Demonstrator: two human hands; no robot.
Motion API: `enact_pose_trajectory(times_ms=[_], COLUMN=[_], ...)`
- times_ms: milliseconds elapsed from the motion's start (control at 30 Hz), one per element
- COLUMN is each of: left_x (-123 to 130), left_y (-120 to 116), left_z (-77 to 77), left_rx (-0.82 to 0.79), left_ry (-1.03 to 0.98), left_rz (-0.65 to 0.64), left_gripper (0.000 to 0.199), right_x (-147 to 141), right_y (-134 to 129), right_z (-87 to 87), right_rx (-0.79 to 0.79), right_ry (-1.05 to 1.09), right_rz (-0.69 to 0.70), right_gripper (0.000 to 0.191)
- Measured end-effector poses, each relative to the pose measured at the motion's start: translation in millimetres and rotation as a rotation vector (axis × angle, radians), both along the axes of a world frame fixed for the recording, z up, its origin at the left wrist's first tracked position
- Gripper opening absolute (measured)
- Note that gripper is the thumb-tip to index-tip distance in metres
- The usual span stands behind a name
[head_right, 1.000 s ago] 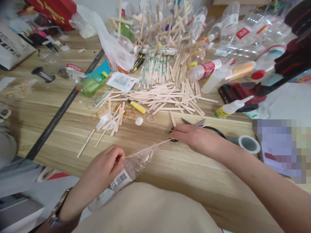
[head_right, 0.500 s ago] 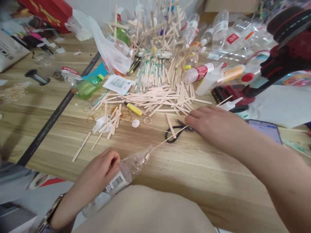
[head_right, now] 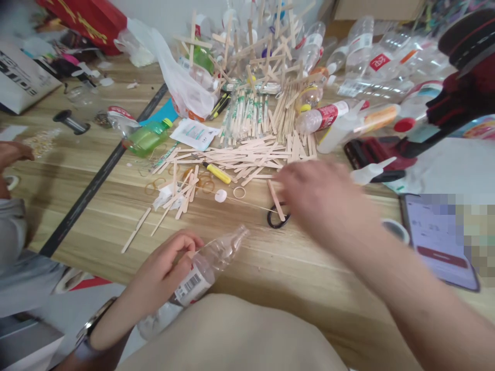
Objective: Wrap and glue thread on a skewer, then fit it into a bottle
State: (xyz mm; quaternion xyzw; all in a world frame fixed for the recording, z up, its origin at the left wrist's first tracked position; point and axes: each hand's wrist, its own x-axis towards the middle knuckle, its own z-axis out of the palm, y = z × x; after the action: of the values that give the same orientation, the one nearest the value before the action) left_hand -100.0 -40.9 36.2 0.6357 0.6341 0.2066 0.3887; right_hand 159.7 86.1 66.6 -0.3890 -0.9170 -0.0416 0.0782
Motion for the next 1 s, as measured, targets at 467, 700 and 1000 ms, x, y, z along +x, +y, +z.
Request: enact_pose_trajectory(times_ms=[467,700,1000], left_x=[5,9,9], left_y=[-1,-3,-9], left_z=[-3.4,10.8,13.6], left_rx=[-0.089,-0.126,-0.182], left_ry=[-0.879,-1.195,-1.663], left_rz=[0.416,0.399,-0.026], left_gripper=[0.019,0.019,0.015], right_x=[-77,-83,-80], right_y=[-70,-77,-83], right_z=[-45.3,-48.4,-45.8], right_rx=[-0.634,-0.618,-0.687], right_ry=[0.570,0.590,0.676], right_rz=[0.233,0.245,0.383], right_gripper=[0.015,0.012,0.009])
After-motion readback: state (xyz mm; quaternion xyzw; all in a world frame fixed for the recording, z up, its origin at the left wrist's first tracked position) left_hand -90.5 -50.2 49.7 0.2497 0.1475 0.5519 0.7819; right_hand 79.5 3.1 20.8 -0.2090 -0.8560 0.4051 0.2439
